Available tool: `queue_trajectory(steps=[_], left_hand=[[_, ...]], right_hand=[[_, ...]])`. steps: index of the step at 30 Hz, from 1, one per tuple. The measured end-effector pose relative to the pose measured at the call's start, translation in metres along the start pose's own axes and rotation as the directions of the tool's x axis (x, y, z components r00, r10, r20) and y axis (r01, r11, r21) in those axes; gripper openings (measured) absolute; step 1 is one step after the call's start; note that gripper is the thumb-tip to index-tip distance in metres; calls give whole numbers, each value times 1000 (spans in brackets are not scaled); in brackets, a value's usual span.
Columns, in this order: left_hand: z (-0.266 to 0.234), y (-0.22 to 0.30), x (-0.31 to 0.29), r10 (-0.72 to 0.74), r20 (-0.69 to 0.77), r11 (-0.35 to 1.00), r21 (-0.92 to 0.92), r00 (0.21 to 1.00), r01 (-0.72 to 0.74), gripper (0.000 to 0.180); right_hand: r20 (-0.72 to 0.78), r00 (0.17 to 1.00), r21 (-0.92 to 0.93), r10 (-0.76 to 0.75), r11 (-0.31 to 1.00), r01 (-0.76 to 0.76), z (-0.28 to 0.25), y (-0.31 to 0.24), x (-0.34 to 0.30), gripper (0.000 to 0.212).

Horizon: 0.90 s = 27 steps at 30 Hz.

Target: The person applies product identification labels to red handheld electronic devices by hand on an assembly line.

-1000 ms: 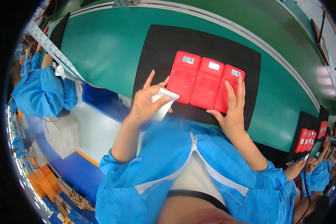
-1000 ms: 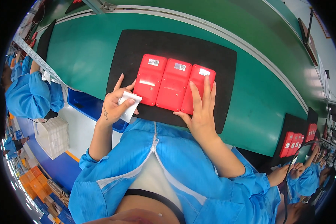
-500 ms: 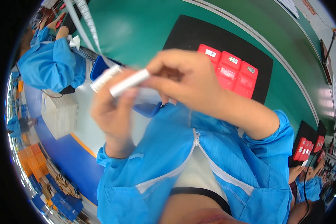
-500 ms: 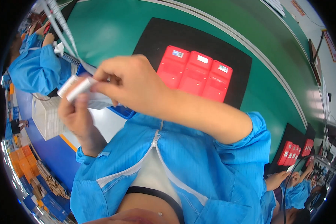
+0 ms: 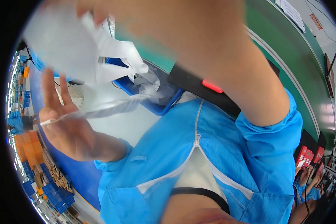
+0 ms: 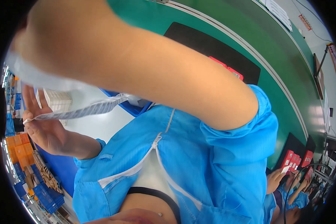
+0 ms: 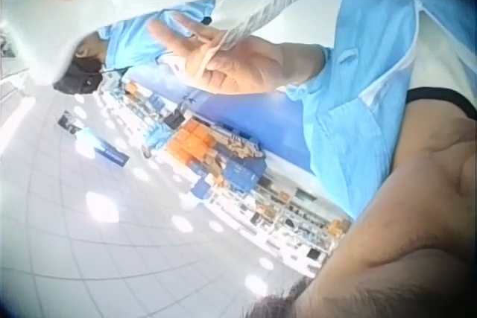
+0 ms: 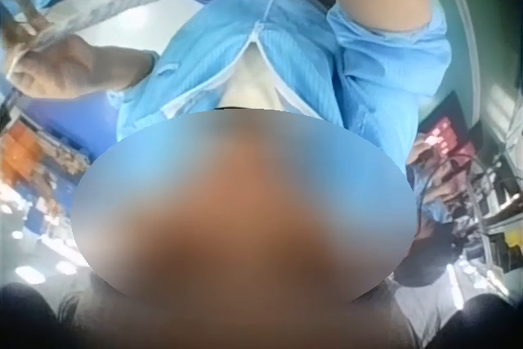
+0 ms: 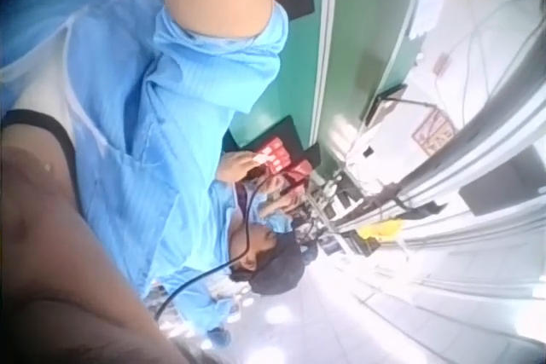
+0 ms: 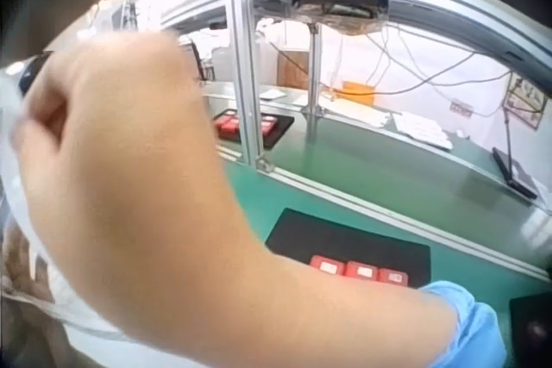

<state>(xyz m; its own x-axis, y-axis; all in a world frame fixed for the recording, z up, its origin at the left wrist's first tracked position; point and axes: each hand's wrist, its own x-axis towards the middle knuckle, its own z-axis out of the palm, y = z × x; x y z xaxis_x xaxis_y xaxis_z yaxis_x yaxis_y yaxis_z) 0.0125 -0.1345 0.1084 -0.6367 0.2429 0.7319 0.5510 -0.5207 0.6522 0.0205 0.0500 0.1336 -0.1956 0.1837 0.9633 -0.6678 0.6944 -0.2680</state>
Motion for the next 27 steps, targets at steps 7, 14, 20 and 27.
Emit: queue_trajectory(steps=[7, 14, 20, 27], left_hand=[[4, -15, 7, 93, 255, 949, 270, 962, -163, 18], [44, -26, 3, -246, 512, 965, 214, 823, 155, 17], [98, -81, -39, -780, 575, 450, 242, 246, 859, 16], [123, -106, -80, -872, 465, 289, 229, 157, 929, 22]], right_hand=[[-87, 989, 193, 122, 976, -103, -4, -26, 4, 8], [369, 785, 237, 499, 766, -598, -78, -21, -23, 25], [98, 617, -80, 781, 624, -778, -187, -1, -66, 22], [171, 101, 308, 980, 44, -950, -186, -45, -152, 18]])
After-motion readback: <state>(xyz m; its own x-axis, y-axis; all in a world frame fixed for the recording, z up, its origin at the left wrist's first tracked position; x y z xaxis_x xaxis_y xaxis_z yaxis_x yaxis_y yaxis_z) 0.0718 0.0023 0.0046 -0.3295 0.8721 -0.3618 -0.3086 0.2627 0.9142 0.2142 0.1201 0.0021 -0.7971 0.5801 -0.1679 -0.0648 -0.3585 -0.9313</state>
